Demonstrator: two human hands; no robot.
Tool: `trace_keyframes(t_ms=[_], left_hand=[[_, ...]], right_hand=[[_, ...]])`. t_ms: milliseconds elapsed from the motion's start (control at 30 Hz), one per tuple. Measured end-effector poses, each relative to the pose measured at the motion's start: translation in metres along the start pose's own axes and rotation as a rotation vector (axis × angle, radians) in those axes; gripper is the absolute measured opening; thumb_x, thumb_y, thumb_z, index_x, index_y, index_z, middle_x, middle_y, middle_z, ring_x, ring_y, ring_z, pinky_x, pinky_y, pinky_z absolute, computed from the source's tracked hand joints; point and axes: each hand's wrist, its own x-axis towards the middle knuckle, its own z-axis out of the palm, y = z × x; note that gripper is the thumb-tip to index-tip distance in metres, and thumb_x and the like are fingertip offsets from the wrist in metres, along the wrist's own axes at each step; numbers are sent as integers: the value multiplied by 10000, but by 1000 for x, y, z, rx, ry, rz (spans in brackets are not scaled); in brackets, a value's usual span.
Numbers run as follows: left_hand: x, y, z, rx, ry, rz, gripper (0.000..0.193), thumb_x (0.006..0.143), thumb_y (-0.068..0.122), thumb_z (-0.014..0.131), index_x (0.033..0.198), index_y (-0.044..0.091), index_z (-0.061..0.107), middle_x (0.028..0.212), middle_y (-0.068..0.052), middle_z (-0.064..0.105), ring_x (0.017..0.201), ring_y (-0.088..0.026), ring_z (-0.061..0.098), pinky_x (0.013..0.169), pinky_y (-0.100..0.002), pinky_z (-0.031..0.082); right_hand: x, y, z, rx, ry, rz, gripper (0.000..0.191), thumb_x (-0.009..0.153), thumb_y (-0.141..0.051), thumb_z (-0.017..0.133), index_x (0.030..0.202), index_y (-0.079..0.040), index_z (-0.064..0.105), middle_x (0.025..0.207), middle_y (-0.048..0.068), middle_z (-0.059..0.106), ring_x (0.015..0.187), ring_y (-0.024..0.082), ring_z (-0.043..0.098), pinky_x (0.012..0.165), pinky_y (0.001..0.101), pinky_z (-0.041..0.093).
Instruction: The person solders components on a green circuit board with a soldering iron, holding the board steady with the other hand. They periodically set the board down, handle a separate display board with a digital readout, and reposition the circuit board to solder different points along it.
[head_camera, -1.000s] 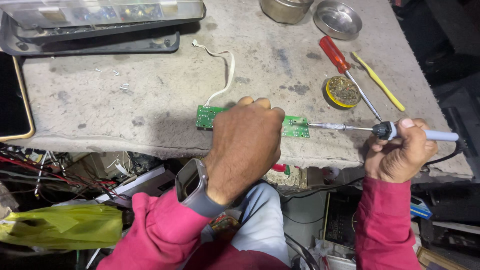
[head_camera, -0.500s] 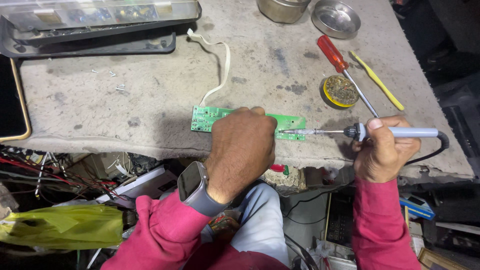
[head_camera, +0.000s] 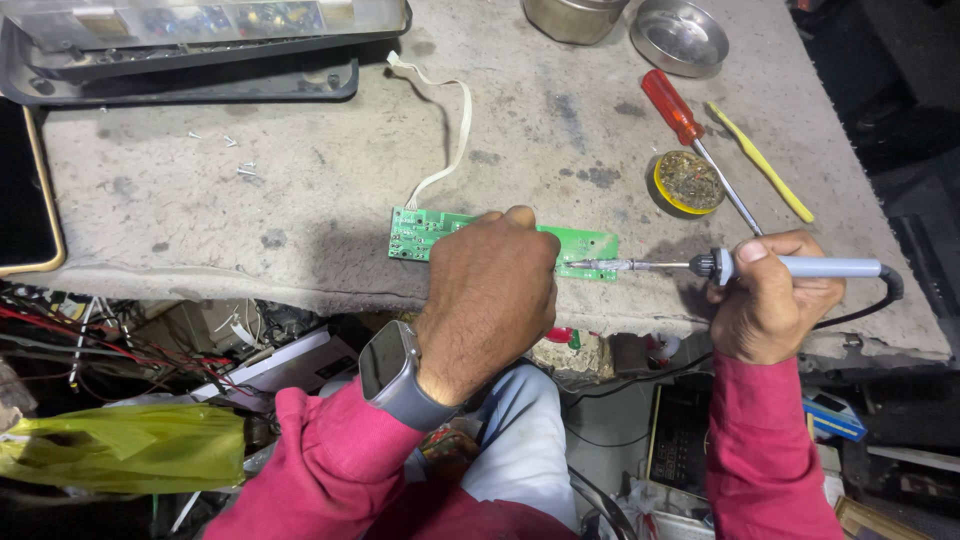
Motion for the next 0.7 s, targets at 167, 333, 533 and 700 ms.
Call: trace_keyframes(t_ms=[167, 333, 533, 700], left_hand=[[0, 2, 1, 35, 3, -1, 31, 688, 60, 702, 692, 43, 729, 830, -156, 657, 803, -344, 670, 605, -484, 535], [1, 5, 1, 43, -7, -12, 42, 668, 49, 710, 699, 48, 738, 840, -152, 659, 819, -331, 671, 601, -471, 541], [2, 8, 2, 51, -20, -18, 66, 641, 46, 726, 704, 53, 744, 852, -143, 662, 833, -323, 672, 594, -460, 545], [4, 11, 5, 81, -11, -25, 87, 618, 49, 729, 703, 54, 747, 865, -145, 666, 840, -319, 677, 598, -456, 545]], right_hand=[[0, -2, 1, 7, 2, 11, 153, 1003, -58, 663, 892, 27, 600, 712, 102, 578, 511, 167, 559, 459, 288, 465], [-1, -2, 2, 26, 2, 12, 168, 1001, -70, 669, 882, 22, 593, 708, 99, 577, 511, 167, 559, 458, 288, 463], [-1, 0, -1, 35, -10, 10, 171, 1000, -72, 675, 883, 22, 592, 704, 99, 582, 519, 167, 566, 470, 288, 474], [-2, 1, -3, 38, -11, 8, 175, 1001, -68, 681, 882, 29, 597, 719, 105, 592, 535, 169, 574, 481, 288, 480]])
